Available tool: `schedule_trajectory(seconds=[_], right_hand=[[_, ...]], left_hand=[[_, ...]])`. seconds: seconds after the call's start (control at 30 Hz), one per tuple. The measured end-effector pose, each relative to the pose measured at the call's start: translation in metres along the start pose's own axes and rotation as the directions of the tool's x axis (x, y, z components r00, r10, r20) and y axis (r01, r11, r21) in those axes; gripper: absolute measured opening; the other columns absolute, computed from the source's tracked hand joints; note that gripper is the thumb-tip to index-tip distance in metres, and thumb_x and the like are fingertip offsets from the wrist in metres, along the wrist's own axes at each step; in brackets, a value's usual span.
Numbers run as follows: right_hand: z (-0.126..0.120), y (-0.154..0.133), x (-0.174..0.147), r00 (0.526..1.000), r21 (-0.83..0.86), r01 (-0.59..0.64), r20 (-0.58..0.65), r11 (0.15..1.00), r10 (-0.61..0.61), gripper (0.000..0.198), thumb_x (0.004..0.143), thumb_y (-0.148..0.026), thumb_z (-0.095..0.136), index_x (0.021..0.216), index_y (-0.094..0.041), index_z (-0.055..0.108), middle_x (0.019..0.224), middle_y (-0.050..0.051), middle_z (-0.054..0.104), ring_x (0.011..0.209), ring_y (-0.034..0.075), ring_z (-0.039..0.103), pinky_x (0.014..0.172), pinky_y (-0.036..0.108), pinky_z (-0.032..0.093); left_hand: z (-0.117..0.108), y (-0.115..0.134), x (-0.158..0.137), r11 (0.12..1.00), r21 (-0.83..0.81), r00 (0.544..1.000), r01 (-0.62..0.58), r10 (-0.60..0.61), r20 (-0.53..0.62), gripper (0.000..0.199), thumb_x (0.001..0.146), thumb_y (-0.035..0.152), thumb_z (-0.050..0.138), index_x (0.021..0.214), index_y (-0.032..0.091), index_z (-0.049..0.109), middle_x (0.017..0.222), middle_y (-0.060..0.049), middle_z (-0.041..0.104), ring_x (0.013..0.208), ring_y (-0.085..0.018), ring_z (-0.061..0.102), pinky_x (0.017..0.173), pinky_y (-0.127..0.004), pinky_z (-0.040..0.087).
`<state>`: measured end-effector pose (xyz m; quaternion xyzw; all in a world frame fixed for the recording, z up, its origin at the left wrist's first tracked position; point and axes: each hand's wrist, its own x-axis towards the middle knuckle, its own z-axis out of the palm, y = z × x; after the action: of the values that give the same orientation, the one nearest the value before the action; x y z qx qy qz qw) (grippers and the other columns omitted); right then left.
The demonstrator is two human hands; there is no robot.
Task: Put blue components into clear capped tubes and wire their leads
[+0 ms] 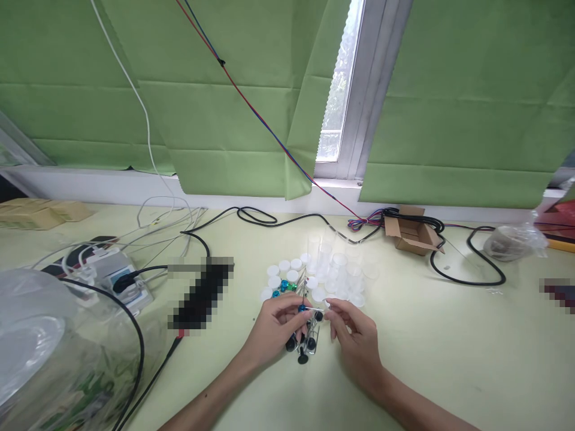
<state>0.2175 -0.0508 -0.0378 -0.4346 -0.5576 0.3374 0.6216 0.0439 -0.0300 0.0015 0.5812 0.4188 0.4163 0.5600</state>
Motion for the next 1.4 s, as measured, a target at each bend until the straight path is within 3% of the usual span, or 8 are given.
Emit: schedule_trajectory(seconds=[0.33, 0.9, 1.03, 1.13, 1.23, 1.4], right_hand=[[-0.002, -0.004, 0.000, 0.997, -0.035, -0.044, 0.066, 0.998, 0.046, 0.025, 0.094, -0.033, 0.058, 0.077, -0.017, 0.066, 0.062, 0.001, 0.060, 0.047, 0.011, 0.053, 0.041, 0.021, 0.044], [-0.002, -0.008, 0.002, 0.988, -0.124, 0.090, 0.133, 0.988, -0.074, 0.033, 0.097, -0.029, 0.051, 0.066, -0.018, 0.056, 0.051, -0.003, 0.049, 0.047, 0.010, 0.045, 0.046, 0.022, 0.038], [-0.002, -0.009, 0.002, 0.989, -0.108, 0.068, 0.135, 0.992, -0.053, 0.030, 0.097, -0.031, 0.051, 0.072, -0.017, 0.061, 0.054, -0.002, 0.053, 0.046, 0.010, 0.049, 0.046, 0.022, 0.042], [-0.002, -0.006, 0.001, 0.993, -0.078, 0.061, 0.107, 0.995, -0.052, 0.018, 0.095, -0.031, 0.055, 0.091, -0.017, 0.066, 0.062, 0.000, 0.061, 0.048, 0.011, 0.053, 0.045, 0.022, 0.046], [-0.002, 0.000, -0.002, 0.993, -0.070, 0.073, 0.096, 0.995, -0.067, 0.020, 0.093, -0.029, 0.059, 0.108, -0.018, 0.067, 0.075, 0.003, 0.067, 0.053, 0.012, 0.056, 0.046, 0.023, 0.049], [-0.003, 0.006, -0.004, 0.989, -0.052, 0.058, 0.142, 0.997, -0.050, 0.021, 0.095, -0.027, 0.058, 0.111, -0.022, 0.071, 0.082, 0.004, 0.070, 0.053, 0.011, 0.055, 0.049, 0.025, 0.050]], left_hand=[[0.002, 0.001, 0.000, 1.000, 0.005, 1.000, -0.007, 0.007, -0.010, 0.022, 0.082, 0.035, 0.072, 0.087, 0.014, 0.071, 0.067, -0.001, 0.060, 0.050, -0.011, 0.056, 0.050, -0.023, 0.050], [0.000, 0.001, -0.001, 0.997, 0.059, 0.998, -0.055, 0.053, 0.035, 0.020, 0.086, 0.034, 0.068, 0.080, 0.015, 0.070, 0.077, -0.002, 0.057, 0.054, -0.010, 0.055, 0.051, -0.022, 0.049], [0.001, 0.003, 0.000, 0.999, 0.039, 0.999, -0.038, 0.037, 0.017, 0.019, 0.085, 0.034, 0.069, 0.081, 0.015, 0.070, 0.076, -0.002, 0.059, 0.053, -0.010, 0.055, 0.051, -0.023, 0.049], [0.001, 0.006, 0.000, 1.000, 0.016, 1.000, -0.013, 0.013, 0.010, 0.020, 0.084, 0.035, 0.069, 0.081, 0.015, 0.069, 0.069, -0.001, 0.059, 0.052, -0.011, 0.055, 0.051, -0.024, 0.048], [-0.001, 0.007, 0.001, 1.000, -0.001, 1.000, -0.007, 0.007, 0.010, 0.022, 0.085, 0.036, 0.068, 0.082, 0.015, 0.067, 0.062, 0.000, 0.059, 0.051, -0.012, 0.054, 0.051, -0.024, 0.047], [-0.004, 0.006, 0.002, 0.999, -0.035, 1.000, 0.010, -0.009, 0.015, 0.022, 0.087, 0.037, 0.067, 0.086, 0.015, 0.065, 0.058, 0.000, 0.061, 0.050, -0.012, 0.054, 0.053, -0.025, 0.047]])
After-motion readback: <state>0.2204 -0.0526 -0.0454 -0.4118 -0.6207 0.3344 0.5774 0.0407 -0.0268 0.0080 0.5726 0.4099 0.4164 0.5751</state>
